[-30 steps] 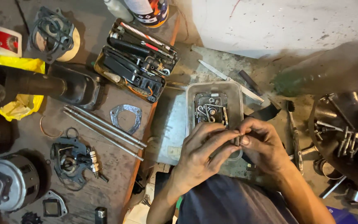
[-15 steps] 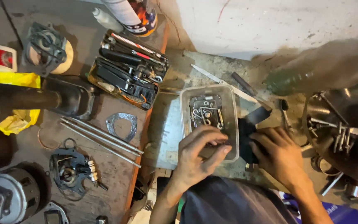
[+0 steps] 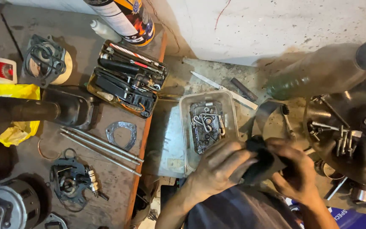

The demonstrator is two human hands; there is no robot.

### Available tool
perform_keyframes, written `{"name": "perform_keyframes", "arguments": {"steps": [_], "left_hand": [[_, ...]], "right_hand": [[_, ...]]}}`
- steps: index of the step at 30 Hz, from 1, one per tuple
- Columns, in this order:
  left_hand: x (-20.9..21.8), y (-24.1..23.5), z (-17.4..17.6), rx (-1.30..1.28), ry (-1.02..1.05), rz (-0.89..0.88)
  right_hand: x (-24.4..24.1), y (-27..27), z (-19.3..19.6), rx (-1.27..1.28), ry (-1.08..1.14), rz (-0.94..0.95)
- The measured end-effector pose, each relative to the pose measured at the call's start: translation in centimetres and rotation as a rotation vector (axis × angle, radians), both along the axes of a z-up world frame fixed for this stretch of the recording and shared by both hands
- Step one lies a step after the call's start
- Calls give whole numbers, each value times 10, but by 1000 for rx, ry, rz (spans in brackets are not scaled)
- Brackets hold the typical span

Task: The person cleans small metal engine parts at a workbench. They scrub parts in a plastic container of liquid using a brush, agitate the parts in the container by hand, then transfer the cleaned bolts and brackets onto a black cloth and wipe them dry.

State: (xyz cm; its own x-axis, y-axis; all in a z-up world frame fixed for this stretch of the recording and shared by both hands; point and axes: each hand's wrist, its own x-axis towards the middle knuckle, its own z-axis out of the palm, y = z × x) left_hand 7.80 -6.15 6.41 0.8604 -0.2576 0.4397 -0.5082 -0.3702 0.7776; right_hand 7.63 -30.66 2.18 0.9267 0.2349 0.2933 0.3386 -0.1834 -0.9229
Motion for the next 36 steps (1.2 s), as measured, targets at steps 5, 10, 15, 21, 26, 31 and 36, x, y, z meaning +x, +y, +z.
{"name": "perform_keyframes", "arguments": {"steps": [5, 10, 15, 21, 26, 31, 36], "left_hand": [[-14, -2, -9, -137, 199, -159], [-6, 1, 12, -240, 414, -261], [-11, -8, -5, -170, 284, -330], [-26, -17, -23, -89, 103, -183], [-34, -16, -37, 82, -84, -90], [-18, -5, 5, 267, -150, -21], [-20, 0, -2, 228, -114, -74]], "right_hand": [[-6, -7, -17, -84, -6, 189], [-21, -32, -45, -124, 47, 363], [-11, -24, -37, 32, 104, 462], [-22, -16, -42, 127, 228, 293], [-21, -9, -40, 70, 425, 148], [-7, 6, -14, 111, 387, 217], [-27, -9, -54, 173, 330, 173]]}}
